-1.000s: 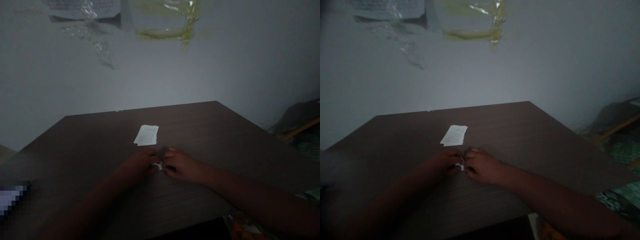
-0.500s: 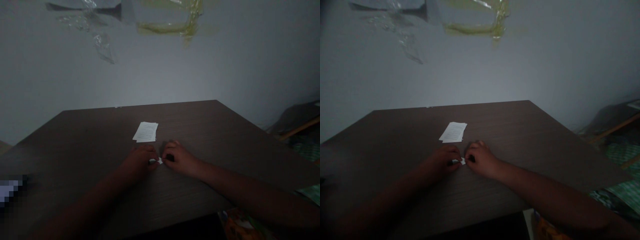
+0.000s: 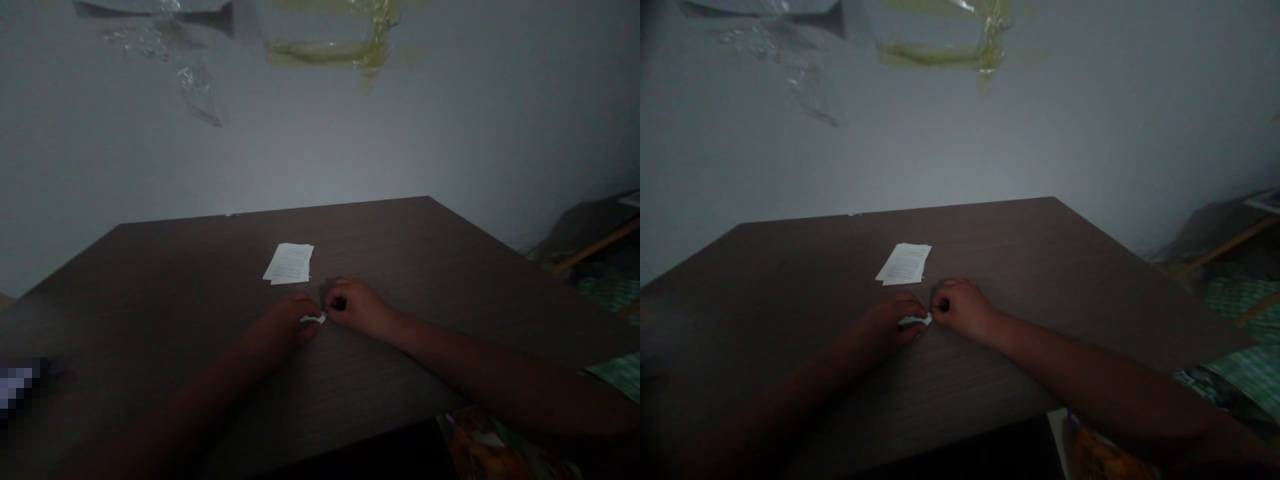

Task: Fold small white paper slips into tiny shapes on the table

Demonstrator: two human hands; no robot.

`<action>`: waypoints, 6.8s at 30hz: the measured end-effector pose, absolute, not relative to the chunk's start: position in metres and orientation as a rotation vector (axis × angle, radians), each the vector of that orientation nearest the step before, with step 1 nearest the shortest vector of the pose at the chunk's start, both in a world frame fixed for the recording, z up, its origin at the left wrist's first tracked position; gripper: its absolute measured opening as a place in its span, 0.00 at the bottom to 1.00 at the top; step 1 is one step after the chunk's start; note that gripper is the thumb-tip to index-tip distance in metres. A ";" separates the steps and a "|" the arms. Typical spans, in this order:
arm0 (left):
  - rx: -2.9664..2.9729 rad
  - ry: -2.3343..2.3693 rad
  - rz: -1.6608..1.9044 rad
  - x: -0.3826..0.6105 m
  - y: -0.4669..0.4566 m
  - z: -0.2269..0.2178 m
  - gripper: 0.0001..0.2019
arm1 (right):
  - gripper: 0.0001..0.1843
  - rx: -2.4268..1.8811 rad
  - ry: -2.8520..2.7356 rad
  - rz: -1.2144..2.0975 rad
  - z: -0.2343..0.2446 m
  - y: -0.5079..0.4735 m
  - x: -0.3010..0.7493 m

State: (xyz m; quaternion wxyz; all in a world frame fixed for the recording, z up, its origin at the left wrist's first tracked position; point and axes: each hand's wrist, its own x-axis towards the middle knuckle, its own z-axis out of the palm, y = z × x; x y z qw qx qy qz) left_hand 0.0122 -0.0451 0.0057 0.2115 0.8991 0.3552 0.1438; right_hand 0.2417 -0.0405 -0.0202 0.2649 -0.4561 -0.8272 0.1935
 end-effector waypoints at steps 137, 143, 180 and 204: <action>2.204 1.220 0.362 0.001 -0.032 0.008 0.09 | 0.02 -1.013 -0.817 2.023 0.013 -0.065 0.243; 2.251 1.192 0.390 0.001 -0.030 0.004 0.07 | 0.04 -1.037 -0.904 2.015 0.007 -0.064 0.244; 2.121 1.063 0.814 0.008 -0.035 -0.012 0.22 | 0.17 -1.021 -2.172 0.918 0.010 -0.072 0.244; 2.384 0.969 0.734 0.013 -0.037 0.000 0.11 | 0.07 -0.979 -2.155 0.691 -0.005 -0.056 0.251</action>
